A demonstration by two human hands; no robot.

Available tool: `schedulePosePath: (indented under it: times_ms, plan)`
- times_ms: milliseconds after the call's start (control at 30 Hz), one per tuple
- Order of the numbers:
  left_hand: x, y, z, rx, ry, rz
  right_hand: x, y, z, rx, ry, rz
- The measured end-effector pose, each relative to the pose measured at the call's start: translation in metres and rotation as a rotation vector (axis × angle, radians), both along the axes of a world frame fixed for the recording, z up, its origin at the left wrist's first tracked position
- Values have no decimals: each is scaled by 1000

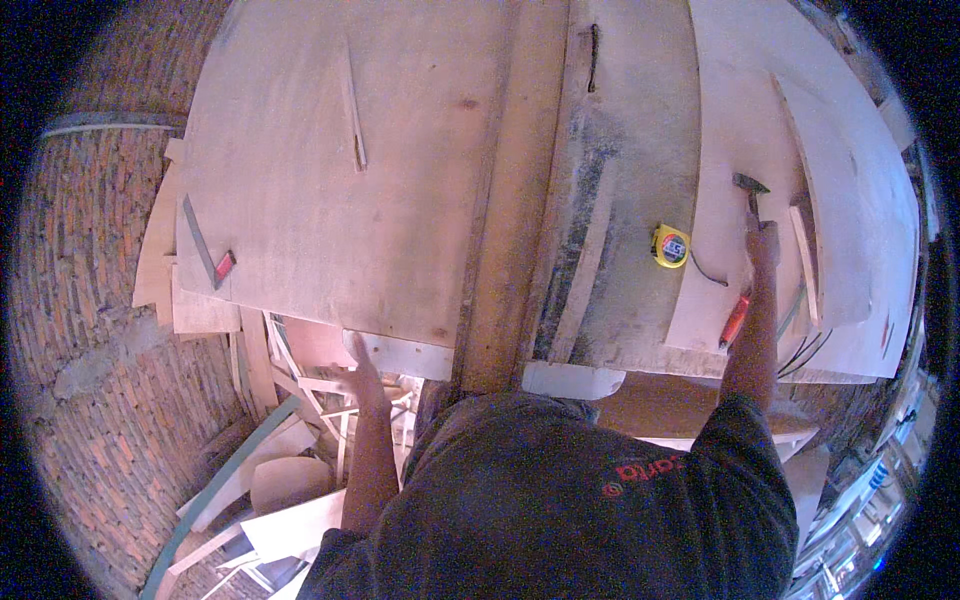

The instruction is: The person assembles a white wooden cabinet by measuring and positioning wooden pieces, using a hammer and pliers, and fitting components into the cabinet frame.

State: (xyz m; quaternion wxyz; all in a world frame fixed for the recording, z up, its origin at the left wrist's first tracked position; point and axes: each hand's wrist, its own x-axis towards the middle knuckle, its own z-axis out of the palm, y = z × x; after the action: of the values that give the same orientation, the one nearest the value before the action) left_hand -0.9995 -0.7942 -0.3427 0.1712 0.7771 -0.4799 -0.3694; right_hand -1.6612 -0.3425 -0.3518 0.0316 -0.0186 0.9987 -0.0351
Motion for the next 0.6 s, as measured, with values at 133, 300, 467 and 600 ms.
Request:
schedulePosePath:
  times_ms: [133,300,467,600]
  plan:
    - [-64,-33,42,-535,33,-314,40,-39,53,-480,-115,1]
    - [-231,-56,38,-492,174,-1037,168,-151,109,-900,-388,197]
    - [-300,-8,66,-408,-60,-1339,246,-228,124,-397,-333,658]
    - [-296,-10,21,-497,-10,-1315,261,-261,129,-466,-288,720]
